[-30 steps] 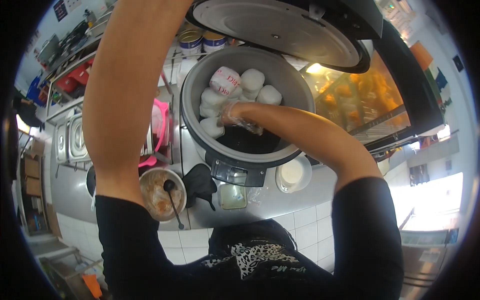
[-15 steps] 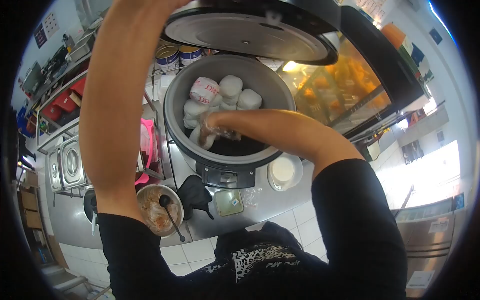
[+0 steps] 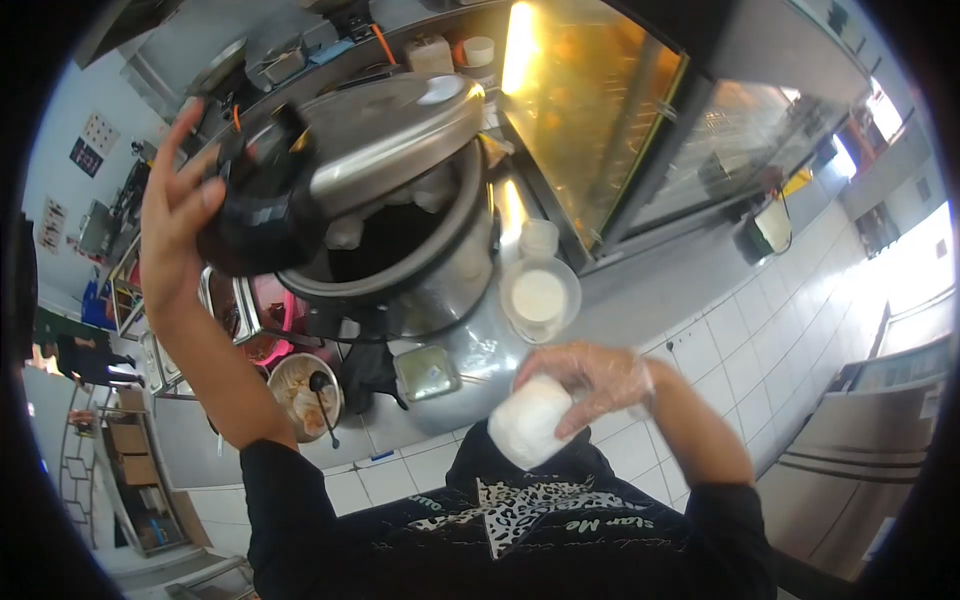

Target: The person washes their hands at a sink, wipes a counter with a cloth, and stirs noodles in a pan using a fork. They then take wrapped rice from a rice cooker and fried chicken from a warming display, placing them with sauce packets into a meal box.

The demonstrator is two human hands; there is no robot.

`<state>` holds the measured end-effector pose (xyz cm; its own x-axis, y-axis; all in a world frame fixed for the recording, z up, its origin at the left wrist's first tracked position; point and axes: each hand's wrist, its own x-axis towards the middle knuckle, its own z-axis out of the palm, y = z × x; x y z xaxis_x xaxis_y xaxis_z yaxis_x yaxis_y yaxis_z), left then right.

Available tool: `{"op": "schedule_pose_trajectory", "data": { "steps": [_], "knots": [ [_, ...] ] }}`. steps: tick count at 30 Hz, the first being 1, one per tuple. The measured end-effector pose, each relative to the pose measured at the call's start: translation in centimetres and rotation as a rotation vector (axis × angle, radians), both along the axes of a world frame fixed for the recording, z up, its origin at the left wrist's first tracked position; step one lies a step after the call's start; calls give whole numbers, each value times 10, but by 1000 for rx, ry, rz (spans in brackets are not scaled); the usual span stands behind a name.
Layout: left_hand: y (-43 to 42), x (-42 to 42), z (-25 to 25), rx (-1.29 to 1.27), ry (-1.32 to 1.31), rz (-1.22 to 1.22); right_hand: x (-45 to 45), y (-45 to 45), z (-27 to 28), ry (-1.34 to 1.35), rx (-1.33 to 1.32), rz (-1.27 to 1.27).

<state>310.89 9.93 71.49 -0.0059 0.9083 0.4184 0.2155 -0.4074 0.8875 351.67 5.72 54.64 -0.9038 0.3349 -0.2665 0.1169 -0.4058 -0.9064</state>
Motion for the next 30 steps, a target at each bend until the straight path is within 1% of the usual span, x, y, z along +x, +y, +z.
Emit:
{"op": "schedule_pose_trajectory", "data": {
  "steps": [1, 2, 3, 4, 5, 6, 8, 9, 10, 12, 13, 14, 15, 16, 17, 18, 19, 20, 22, 24, 25, 28, 30],
  "knots": [
    [-15, 11, -13, -54, 35, 73, 30, -18, -44, 26, 137, 27],
    [-29, 19, -27, -107, 69, 141, 63, -45, -85, 57, -100, -24],
    [-42, 26, -40, -150, 69, 190, 95, -72, -117, 59, -225, -84],
    [-49, 28, -55, -181, 64, 227, 125, -103, -159, 147, -318, -208],
    [-50, 16, -78, -209, 39, 250, 151, -127, -184, 176, -391, -312],
    [-53, 12, -93, -226, 63, 340, 180, -149, -202, 202, -467, -423],
    [-50, 5, -113, -240, -48, 439, 238, -178, -236, 250, -584, -680],
    [-44, -4, -120, -221, -23, 492, 261, -195, -247, 273, -658, -797],
    [-40, -12, -123, -199, 0, 557, 286, -206, -252, 157, -668, -940],
    [-29, -8, -126, -245, 68, 735, 347, -191, -255, -89, -659, -1189],
    [-25, -15, -130, -254, 40, 727, 375, -182, -263, -209, -609, -1361],
    [-22, -28, -138, -235, -6, 710, 404, -169, -262, -305, -529, -1446],
    [-21, -33, -138, -225, 114, 800, 434, -155, -259, -414, -448, -1524],
    [-20, -29, -137, -213, 234, 893, 468, -129, -249, -492, -338, -1515],
    [-24, -1, -138, -59, 308, 1042, 505, -102, -262, -487, -229, -1572],
    [-29, 48, -138, 105, 381, 1189, 538, -68, -276, -475, -117, -1626],
    [-31, 97, -136, 277, 456, 1331, 556, -33, -240, -635, 54, -1637],
    [-28, 130, -138, 385, 550, 1379, 565, 3, -197, -794, 224, -1632],
    [-18, 198, -149, 603, 724, 1478, 595, 80, -176, -1103, 554, -1679],
    [-3, 313, -135, 583, 718, 1494, 620, 152, -155, -1151, 644, -1572],
    [11, 349, -138, 660, 663, 1410, 627, 182, -150, -1172, 688, -1517],
    [73, 445, -152, 922, 776, 1240, 661, 274, -212, -1402, 666, -1207],
    [120, 501, -166, 912, 870, 1133, 668, 305, -231, -1247, 403, -1130]
  ]
}}
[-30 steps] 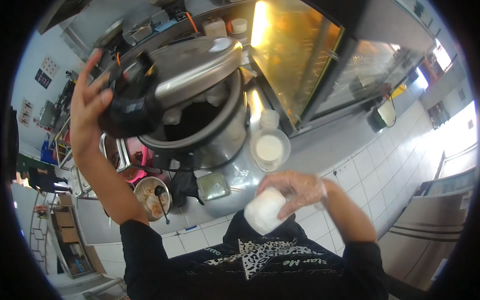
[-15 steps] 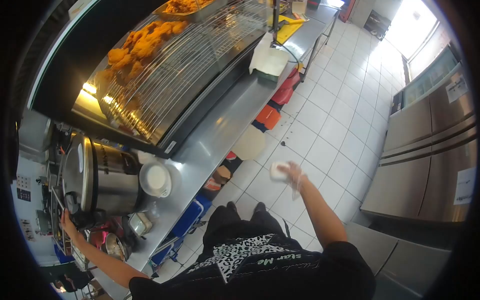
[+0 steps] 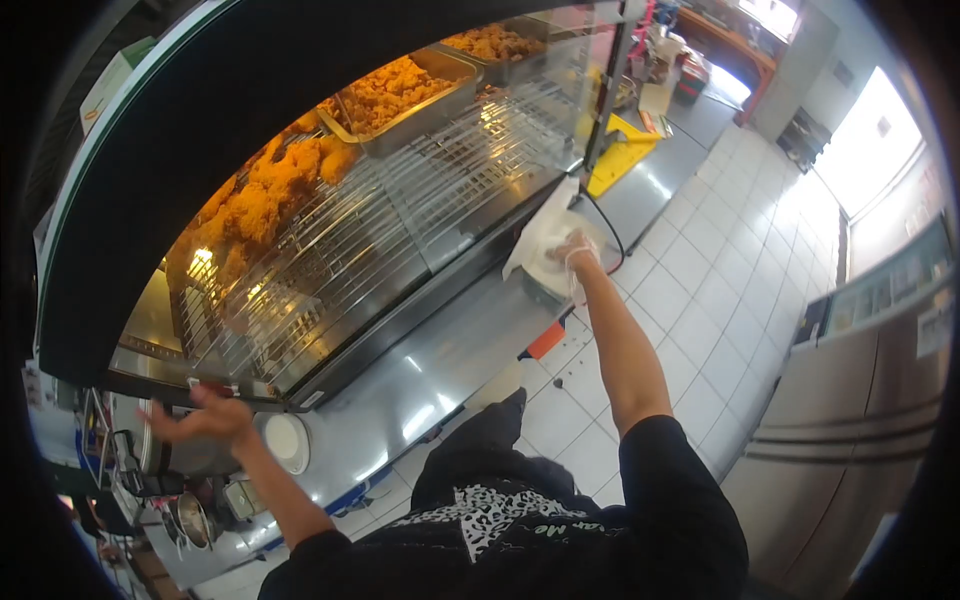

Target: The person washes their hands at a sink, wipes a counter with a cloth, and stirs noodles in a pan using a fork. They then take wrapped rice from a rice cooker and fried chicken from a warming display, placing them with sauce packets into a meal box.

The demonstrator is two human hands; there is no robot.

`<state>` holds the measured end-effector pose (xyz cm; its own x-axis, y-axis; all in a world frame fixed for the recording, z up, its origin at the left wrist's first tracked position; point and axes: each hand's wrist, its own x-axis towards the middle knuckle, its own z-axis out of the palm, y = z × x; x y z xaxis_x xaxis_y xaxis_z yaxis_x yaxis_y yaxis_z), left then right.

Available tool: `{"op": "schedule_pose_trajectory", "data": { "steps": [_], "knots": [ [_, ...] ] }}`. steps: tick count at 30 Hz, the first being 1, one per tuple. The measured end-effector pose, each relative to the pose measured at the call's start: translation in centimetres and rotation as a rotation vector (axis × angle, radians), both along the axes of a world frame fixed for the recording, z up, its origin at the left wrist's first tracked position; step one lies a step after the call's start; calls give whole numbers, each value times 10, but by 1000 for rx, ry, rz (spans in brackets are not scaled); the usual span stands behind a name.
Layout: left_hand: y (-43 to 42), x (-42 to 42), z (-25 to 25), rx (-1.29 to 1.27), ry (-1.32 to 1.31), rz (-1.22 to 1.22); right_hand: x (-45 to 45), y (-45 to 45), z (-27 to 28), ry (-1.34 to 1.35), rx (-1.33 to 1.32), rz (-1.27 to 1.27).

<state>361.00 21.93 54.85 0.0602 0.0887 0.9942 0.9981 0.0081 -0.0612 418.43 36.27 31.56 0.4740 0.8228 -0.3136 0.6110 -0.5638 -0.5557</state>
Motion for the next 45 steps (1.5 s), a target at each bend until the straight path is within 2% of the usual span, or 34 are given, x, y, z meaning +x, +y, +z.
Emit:
{"op": "schedule_pose_trajectory", "data": {
  "steps": [1, 3, 5, 6, 8, 13, 14, 15, 18, 21, 25, 26, 29, 32, 33, 34, 36, 39, 42, 43, 45],
  "knots": [
    [16, 18, -6, -42, -14, 9, 11, 16, -26, -121, -77, 312],
    [53, 46, -12, -99, -43, 23, 23, 47, -37, -292, -230, 752],
    [75, 51, -17, -74, -61, 64, 17, 42, -29, -146, -317, 617],
    [82, 51, -17, -64, -68, 79, 11, 35, -24, 39, -302, 344],
    [86, 55, -15, -66, -83, 136, -7, 19, 14, -211, -225, 401],
    [90, 60, -19, -67, -71, 220, -16, 1, 41, -255, -85, 651],
    [86, 66, -19, -82, -63, 247, -18, 5, 46, -273, -133, 697],
    [89, 76, -16, -41, -101, 158, -23, 2, 50, -287, -189, 745],
    [81, 104, -14, -125, -198, 475, -19, 8, 62, -256, -269, 832],
    [103, 185, -9, 20, -269, 262, -7, 17, 66, -201, -313, 918],
    [155, 316, 1, 28, -89, -131, 7, 20, 51, -193, -284, 1029],
    [165, 348, 3, 0, -22, -158, 15, 22, 49, -189, -222, 1054],
    [200, 448, -6, -165, -70, -460, 38, 24, 41, -195, -75, 1140],
    [232, 514, -5, -426, 46, -463, 63, 32, 35, -263, -26, 1257],
    [238, 527, -2, -478, 86, -369, 67, 36, 23, -285, -27, 1299],
    [245, 534, -4, -468, 107, -292, 68, 41, 17, -308, -23, 1346],
    [253, 535, -6, -450, 154, -139, 68, 44, 40, -278, -29, 1377],
    [246, 529, -5, -554, 184, -119, 67, 47, 59, -232, -85, 1332],
    [241, 521, -4, -565, 197, -94, 86, 44, 56, -174, 224, 1339],
    [239, 516, -3, -534, 173, -153, 93, 45, 53, -113, 336, 1347],
    [223, 505, 5, -626, 142, -261, 98, 48, 63, 101, 204, 1303]
  ]
}}
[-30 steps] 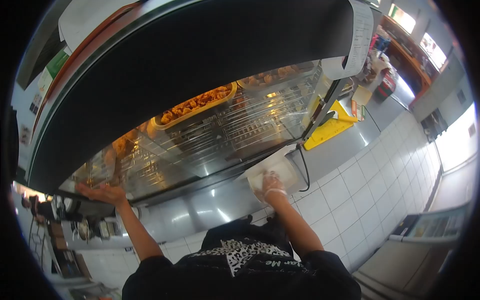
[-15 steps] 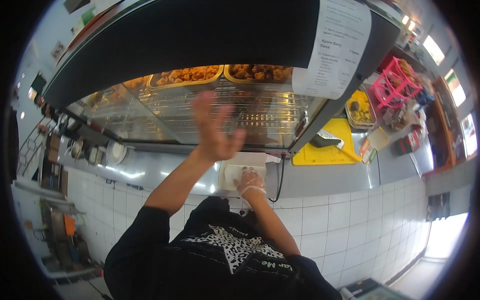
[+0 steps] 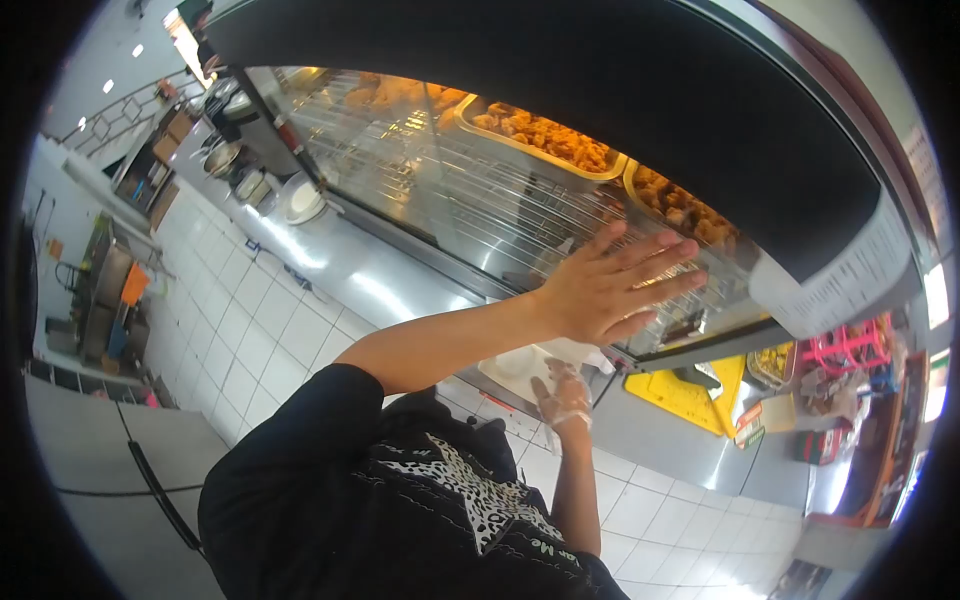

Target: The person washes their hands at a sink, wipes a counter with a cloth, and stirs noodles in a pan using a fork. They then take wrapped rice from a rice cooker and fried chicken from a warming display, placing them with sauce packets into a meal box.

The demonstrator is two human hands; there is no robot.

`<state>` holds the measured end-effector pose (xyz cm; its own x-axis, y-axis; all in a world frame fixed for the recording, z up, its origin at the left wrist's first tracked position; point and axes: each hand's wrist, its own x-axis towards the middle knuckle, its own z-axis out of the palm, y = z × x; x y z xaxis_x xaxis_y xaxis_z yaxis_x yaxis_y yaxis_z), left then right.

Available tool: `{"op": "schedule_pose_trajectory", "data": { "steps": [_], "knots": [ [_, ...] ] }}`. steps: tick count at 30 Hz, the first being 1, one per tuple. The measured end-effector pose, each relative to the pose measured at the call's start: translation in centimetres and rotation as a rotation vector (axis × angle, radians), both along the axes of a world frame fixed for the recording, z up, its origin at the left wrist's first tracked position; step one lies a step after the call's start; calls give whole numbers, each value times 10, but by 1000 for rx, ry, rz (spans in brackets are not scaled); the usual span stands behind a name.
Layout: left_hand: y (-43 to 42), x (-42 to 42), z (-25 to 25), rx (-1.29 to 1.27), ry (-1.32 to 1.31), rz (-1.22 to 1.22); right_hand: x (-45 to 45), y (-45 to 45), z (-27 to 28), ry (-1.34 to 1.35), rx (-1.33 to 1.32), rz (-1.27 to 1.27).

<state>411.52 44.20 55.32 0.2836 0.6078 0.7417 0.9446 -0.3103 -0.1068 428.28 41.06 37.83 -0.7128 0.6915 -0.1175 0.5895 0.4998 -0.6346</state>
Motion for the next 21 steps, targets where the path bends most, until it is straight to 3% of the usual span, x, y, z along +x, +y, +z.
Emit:
{"op": "schedule_pose_trajectory", "data": {
  "steps": [1, 2, 4, 6, 7, 10, 11, 15, 17, 18, 21],
  "knots": [
    [-8, -7, 2, -51, -27, -47, 3, -1, 9, 37, -112, -17],
    [-16, -19, 0, 38, -213, -194, 4, -2, 15, 38, -65, -10],
    [-55, -71, 11, 179, -347, -160, 3, -3, 33, 46, 35, 8],
    [-88, -138, 9, 405, -452, 163, -9, -8, 72, 172, 176, -132],
    [-107, -186, -5, 425, -453, 362, -11, -2, 73, 384, 599, -117],
    [-169, -310, -25, 582, -606, 778, -29, 12, 116, 398, 1004, -377],
    [-184, -345, -37, 615, -645, 917, -44, 12, 126, 274, 1075, -459],
    [-207, -434, -63, 428, -798, 852, -54, 33, 109, 63, 1336, -670],
    [-209, -442, -67, 347, -794, 786, -54, 33, 107, -107, 1335, -779],
    [-205, -445, -70, 425, -840, 707, -50, 36, 106, -117, 1346, -768],
    [-206, -452, -70, 458, -925, 668, -81, 18, 135, -398, 1022, -1033]
  ]
}}
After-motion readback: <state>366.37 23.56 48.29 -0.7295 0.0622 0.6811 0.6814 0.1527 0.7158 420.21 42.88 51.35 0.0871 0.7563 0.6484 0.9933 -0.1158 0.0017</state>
